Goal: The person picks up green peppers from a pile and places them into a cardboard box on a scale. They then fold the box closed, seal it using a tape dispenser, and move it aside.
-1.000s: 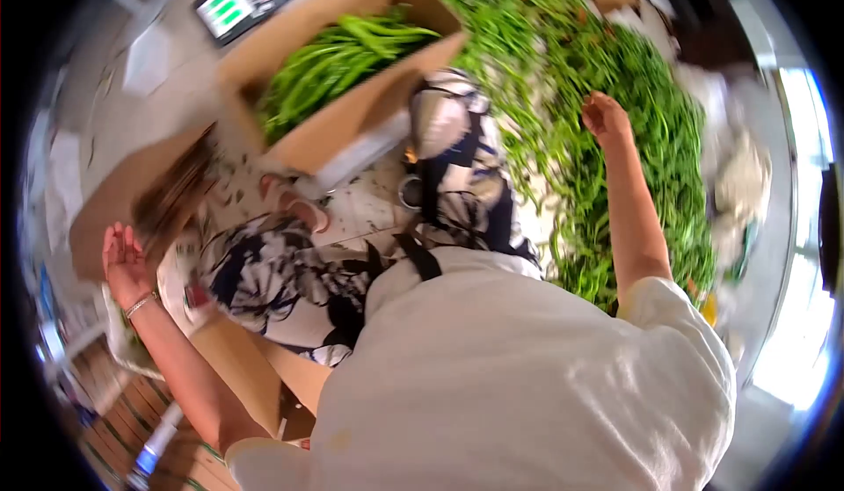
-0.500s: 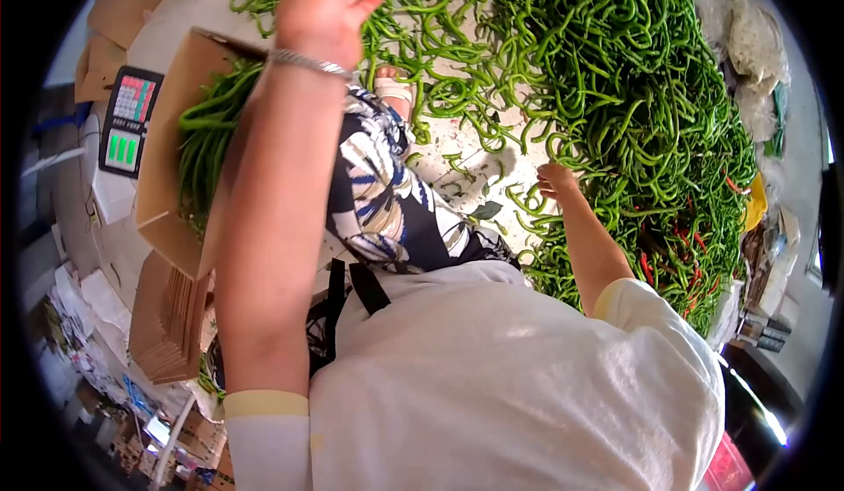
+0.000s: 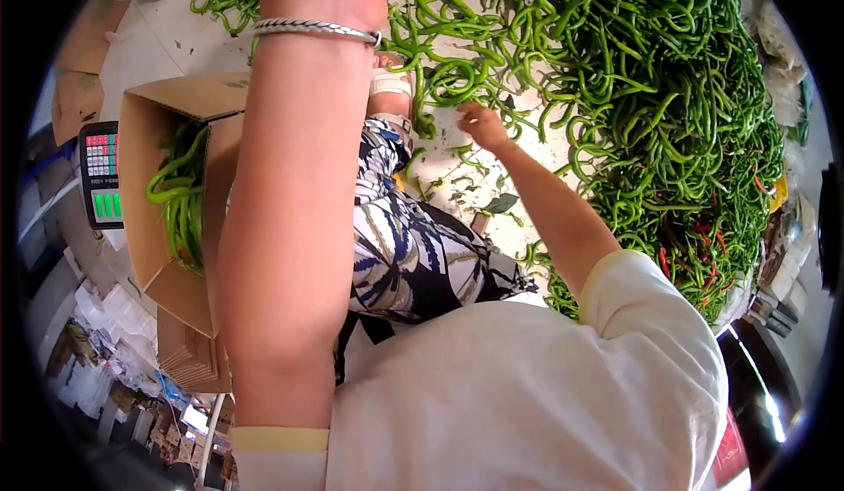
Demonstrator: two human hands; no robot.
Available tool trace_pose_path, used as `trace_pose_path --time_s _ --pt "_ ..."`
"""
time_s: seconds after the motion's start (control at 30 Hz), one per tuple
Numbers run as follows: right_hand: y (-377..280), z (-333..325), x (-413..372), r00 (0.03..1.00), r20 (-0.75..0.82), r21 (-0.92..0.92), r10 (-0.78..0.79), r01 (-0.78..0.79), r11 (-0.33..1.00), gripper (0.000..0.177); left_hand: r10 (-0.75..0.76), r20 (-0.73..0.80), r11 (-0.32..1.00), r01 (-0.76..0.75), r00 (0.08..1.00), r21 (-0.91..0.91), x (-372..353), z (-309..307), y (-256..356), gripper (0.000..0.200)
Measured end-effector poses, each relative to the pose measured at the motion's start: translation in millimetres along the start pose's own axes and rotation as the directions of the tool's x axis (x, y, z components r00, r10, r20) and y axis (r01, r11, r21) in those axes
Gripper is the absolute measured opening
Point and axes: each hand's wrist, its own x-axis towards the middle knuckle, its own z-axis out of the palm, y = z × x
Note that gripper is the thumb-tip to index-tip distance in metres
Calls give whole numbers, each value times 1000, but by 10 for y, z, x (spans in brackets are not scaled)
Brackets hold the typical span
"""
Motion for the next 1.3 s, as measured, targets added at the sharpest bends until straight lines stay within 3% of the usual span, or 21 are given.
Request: trace_pose_path --time_s 0.07,0.13,0.2,0.23,0.33,0.37,0.47,0.53,0.6,0.63,0.67,0.7,0.73,0.77,0.8,0.83,0.9,1.0,1.3 --pt "-451 254 -10 999 10 -117 32 -30 993 54 5 29 1000 -5 1000 4 38 -43 26 25" --pt "-760 449 39 976 27 -229 218 -206 951 60 74 37 997 -75 997 28 -195 92 46 26" --pt "-728 684 138 959 -18 -236 283 -280 931 67 97 69 994 -100 993 37 -270 100 62 27" --pt "-712 730 137 944 -69 -172 323 -330 928 59 100 74 994 -103 992 38 -284 99 68 27" --pt "-583 684 157 972 39 -153 234 -225 962 49 90 85 995 -94 992 39 -326 90 93 28" --pt "-533 636 107 966 56 -34 252 -250 968 42 82 87 996 -85 993 34 -343 87 101 28" --pt "-674 239 -5 994 80 49 75 -79 996 38 90 23 996 -91 996 17 -387 135 143 27" --pt "-922 -199 -139 999 27 306 -35 25 952 34 90 -38 996 -89 995 28 -437 274 146 24" --pt "-733 -395 46 983 -177 345 -40 100 933 36 19 35 1000 -19 999 -13 -417 306 45 21" --pt "-929 -611 36 977 -211 334 28 45 941 36 -13 96 999 16 995 -37 -353 259 -27 19" --pt "-740 -744 300 960 -274 -99 58 -89 991 38 -17 137 999 24 990 -45 -285 165 -61 18" --pt "-594 -851 406 947 -322 -255 5 -91 963 38 -1 158 999 7 987 -36 -240 23 -43 16" --pt "-532 -866 483 946 -320 -334 -42 -72 940 38 199 132 974 -181 971 -137 -221 69 -252 8" --pt "-474 -906 538 952 -303 -371 -51 -68 926 38 19 89 999 -17 996 -31 -261 93 -158 8" --pt "-418 -910 610 957 -287 -398 -33 -88 913 38 -33 -70 994 26 997 -108 -348 224 -144 9" --pt "-418 -893 683 962 -272 -419 -13 -107 902 38 -22 -42 1000 21 999 -13 -282 211 -197 10" --pt "-502 -733 800 961 -272 -446 50 -171 878 39 -50 -33 999 51 998 9 -233 192 -198 11" --pt "-740 -444 852 952 -275 -474 138 -259 842 39 -11 -16 974 8 1000 -225 -97 232 -351 11" --pt "-748 -294 793 931 -305 -453 199 -326 830 41 16 -6 984 -16 1000 -179 -176 160 -132 13"
